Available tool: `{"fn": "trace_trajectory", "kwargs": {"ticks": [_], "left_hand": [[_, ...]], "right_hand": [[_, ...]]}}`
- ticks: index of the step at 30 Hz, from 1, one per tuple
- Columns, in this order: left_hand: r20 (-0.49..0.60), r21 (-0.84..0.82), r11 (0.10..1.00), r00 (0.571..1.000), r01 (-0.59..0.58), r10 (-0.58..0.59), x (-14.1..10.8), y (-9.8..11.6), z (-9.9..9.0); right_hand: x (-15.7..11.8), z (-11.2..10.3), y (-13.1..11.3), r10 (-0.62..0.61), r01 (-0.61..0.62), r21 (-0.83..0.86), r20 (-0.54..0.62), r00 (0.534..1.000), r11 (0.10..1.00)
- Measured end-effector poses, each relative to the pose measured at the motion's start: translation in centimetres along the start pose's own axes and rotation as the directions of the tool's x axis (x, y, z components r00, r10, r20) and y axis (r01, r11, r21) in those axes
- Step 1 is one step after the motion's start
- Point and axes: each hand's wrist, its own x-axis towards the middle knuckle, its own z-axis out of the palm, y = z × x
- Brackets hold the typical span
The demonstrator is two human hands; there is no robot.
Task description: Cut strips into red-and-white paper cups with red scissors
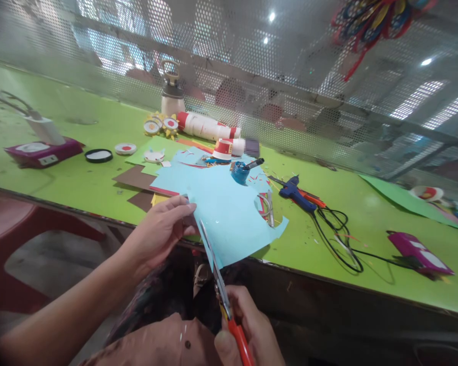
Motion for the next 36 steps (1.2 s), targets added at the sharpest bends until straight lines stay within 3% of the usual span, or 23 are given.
{"fn": "trace_trajectory", "kwargs": {"ticks": [17,26,36], "left_hand": [[-0.010,0.021,1.000,1.000,0.002,-0.002,0.09,-0.17,-0.04],[-0.003,0.047,0.999,1.000,0.012,-0.012,-0.10,-0.20,-0.01],[0.043,0.012,1.000,0.999,0.002,-0.003,-0.31,-0.23,-0.06]], "right_hand": [[-0.13,-0.22,0.17,-0.050,0.048,-0.104,-0.019,0.999,0.993],[-0.28,-0.28,0.02,-0.004,0.005,-0.038,0.020,1.000,0.999],[-0.01,-0.12,0.09,-0.055,0.055,-0.054,-0.010,0.998,0.997]]}}
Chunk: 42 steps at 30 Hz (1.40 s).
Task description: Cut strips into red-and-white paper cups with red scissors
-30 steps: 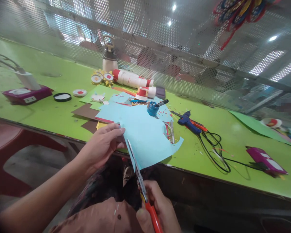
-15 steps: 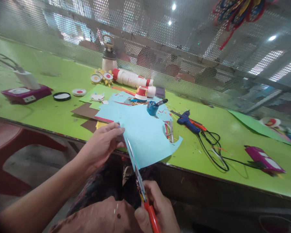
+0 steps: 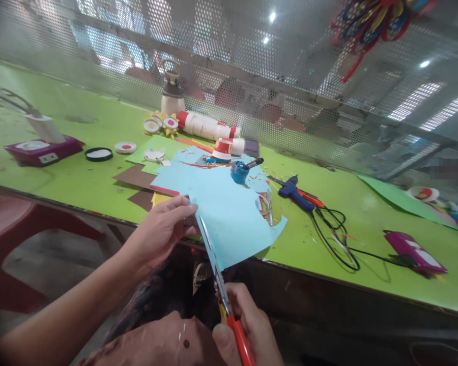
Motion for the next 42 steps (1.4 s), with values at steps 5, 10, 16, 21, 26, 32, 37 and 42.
{"fn": "trace_trajectory", "kwargs": {"ticks": [5,10,16,21,26,32,37,42], "left_hand": [[0.000,-0.029,0.999,1.000,0.017,-0.017,0.1,0.2,0.1],[-0.045,-0.023,0.999,0.998,0.035,-0.036,0.3,0.4,0.2],[-0.049,0.003,0.999,0.998,0.039,-0.039,0.5,0.3,0.0],[-0.029,0.019,0.999,0.999,0.035,-0.034,0.5,0.2,0.0],[-0.020,0.054,0.998,0.999,0.045,-0.044,0.5,0.0,0.0],[0.072,0.154,0.985,0.993,0.076,-0.088,0.6,0.3,-0.4],[0.073,0.146,0.986,0.993,0.083,-0.094,0.6,0.4,-0.5],[0.064,0.127,0.988,0.993,0.088,-0.097,0.6,0.5,-0.4]], "right_hand": [[0.2,-0.1,-0.2,-0.036,0.037,-0.044,0.008,0.999,0.998],[0.2,-0.2,-0.3,-0.004,0.005,-0.082,0.005,1.000,0.997],[0.1,-0.4,-0.3,-0.017,0.016,-0.072,-0.004,1.000,0.997],[0.0,-0.4,-0.6,0.001,-0.001,0.017,0.008,1.000,1.000],[0.0,-0.3,-0.2,0.039,-0.055,0.141,0.110,0.993,0.989],[0.2,-0.8,0.2,0.087,-0.132,0.224,0.199,0.976,0.966],[0.2,-1.0,0.0,0.098,-0.146,0.225,0.213,0.972,0.963],[0.3,-0.9,-0.7,0.112,-0.152,0.213,0.192,0.975,0.965]]}}
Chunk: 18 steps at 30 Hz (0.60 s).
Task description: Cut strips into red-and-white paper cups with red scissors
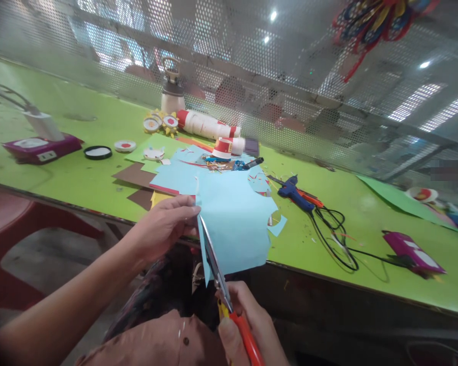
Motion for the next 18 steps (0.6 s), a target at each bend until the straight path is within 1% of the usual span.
{"fn": "trace_trajectory", "kwargs": {"ticks": [6,10,12,14,16,18], "left_hand": [[-0.012,0.004,1.000,1.000,0.003,-0.003,0.3,0.5,0.4],[0.025,0.045,0.998,0.999,-0.034,0.033,0.1,0.9,0.5],[0.040,0.120,0.990,0.997,-0.076,0.072,-0.2,1.0,0.4],[0.064,0.243,0.964,0.993,-0.111,0.098,-0.5,1.0,0.1],[0.090,0.364,0.924,0.992,-0.117,0.090,-0.7,0.9,-0.2],[0.099,0.426,0.898,0.993,-0.106,0.070,-0.8,0.8,-0.4]], "right_hand": [[0.2,0.0,-0.8,-0.060,0.058,-0.043,-0.035,0.998,0.997],[0.4,-0.3,-0.7,-0.075,0.071,-0.068,-0.061,0.995,0.995],[0.6,-0.4,-0.6,-0.064,0.059,-0.074,-0.064,0.996,0.996],[0.7,-0.4,-0.5,-0.058,0.053,-0.080,-0.066,0.996,0.995],[0.7,-0.4,-0.5,-0.060,0.054,-0.087,-0.067,0.996,0.995],[0.8,-0.3,-0.7,-0.065,0.058,-0.102,-0.065,0.996,0.993]]}}
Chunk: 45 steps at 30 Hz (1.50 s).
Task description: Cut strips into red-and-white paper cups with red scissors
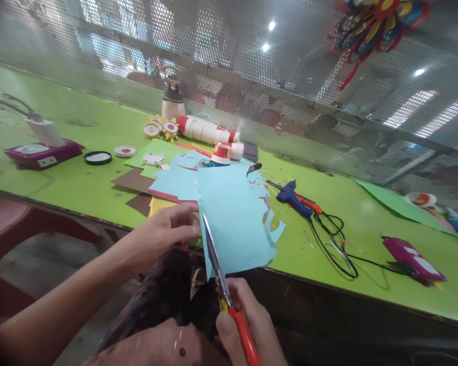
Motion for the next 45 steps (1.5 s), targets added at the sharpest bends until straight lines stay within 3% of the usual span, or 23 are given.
{"fn": "trace_trajectory", "kwargs": {"ticks": [5,11,27,45], "left_hand": [[-0.005,-0.072,0.997,1.000,0.024,-0.024,0.1,-0.2,-0.1],[-0.006,-0.106,0.994,1.000,0.010,-0.011,0.0,-0.3,-0.1],[0.052,-0.147,0.987,0.997,0.059,-0.052,0.3,0.6,0.0],[0.079,-0.155,0.987,0.997,0.033,-0.021,2.0,0.8,-0.4]], "right_hand": [[0.2,0.1,-0.5,-0.098,0.094,-0.083,-0.038,0.995,0.992],[0.0,0.0,-0.5,-0.024,0.021,-0.067,-0.037,0.999,0.998],[0.4,-1.0,-0.4,-0.122,0.122,-0.090,0.007,0.993,0.988],[1.7,-1.5,-0.8,-0.030,0.030,-0.006,0.027,0.999,1.000]]}}
